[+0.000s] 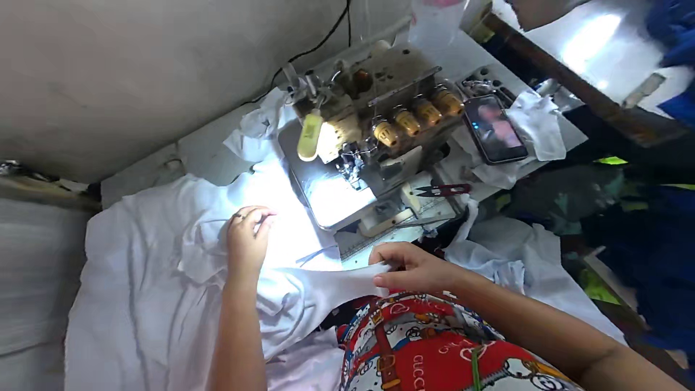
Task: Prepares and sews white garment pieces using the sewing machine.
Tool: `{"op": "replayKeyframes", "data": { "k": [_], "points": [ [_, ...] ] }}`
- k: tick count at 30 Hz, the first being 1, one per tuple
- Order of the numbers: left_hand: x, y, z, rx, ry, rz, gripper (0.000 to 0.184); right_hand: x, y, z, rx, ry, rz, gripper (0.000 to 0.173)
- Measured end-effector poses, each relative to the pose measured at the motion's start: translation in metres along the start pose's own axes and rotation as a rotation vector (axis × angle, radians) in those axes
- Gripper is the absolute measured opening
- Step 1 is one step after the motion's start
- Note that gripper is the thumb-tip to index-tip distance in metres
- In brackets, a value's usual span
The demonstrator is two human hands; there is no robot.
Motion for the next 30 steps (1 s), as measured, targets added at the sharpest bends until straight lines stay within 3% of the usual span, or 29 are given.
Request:
{"op": "replayKeyframes", "data": {
  "k": [5,10,13,16,21,27,30],
  "points": [
    [0.006,0.038,0.006,-0.031,0.022,0.068,0.022,-0.007,-0.018,0.009,-0.066,0.176,0.144,0.015],
    [0.012,0.052,0.008,-0.045,-0.122,0.159,0.018,-0.014,-0.031,0.0,-0.13,0.096,0.201,0.008],
    [0.013,0.051,0.02,-0.019,-0.084,0.192,0.02,-0.016,-0.03,-0.005,-0.083,0.077,0.255,0.016],
    [0.014,0.082,0.027,0.192,-0.043,0.132,0.018,-0.02,-0.035,-0.008,-0.091,0.057,0.315,0.014],
    [0.031,0.148,0.002,0.712,-0.23,0.007,0.009,-0.03,-0.047,-0.003,0.013,0.17,0.372,0.011],
    [0.056,0.14,-0.032,0.855,-0.341,0.091,0.024,-0.022,-0.029,0.006,0.2,0.273,0.27,0.017],
    [0.067,0.137,-0.039,0.883,-0.301,0.109,0.008,-0.012,-0.022,0.008,0.19,0.305,0.209,0.023]
  ]
}}
Point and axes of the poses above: each hand's wrist, its own x-axis away from the middle knuckle, its own z-axis out of the back of the hand, y = z × x, the point moved 2 cm from there along -x, towards the middle knuckle, and after that the axes turned 3 degrees about z, right-handed, at the moved point
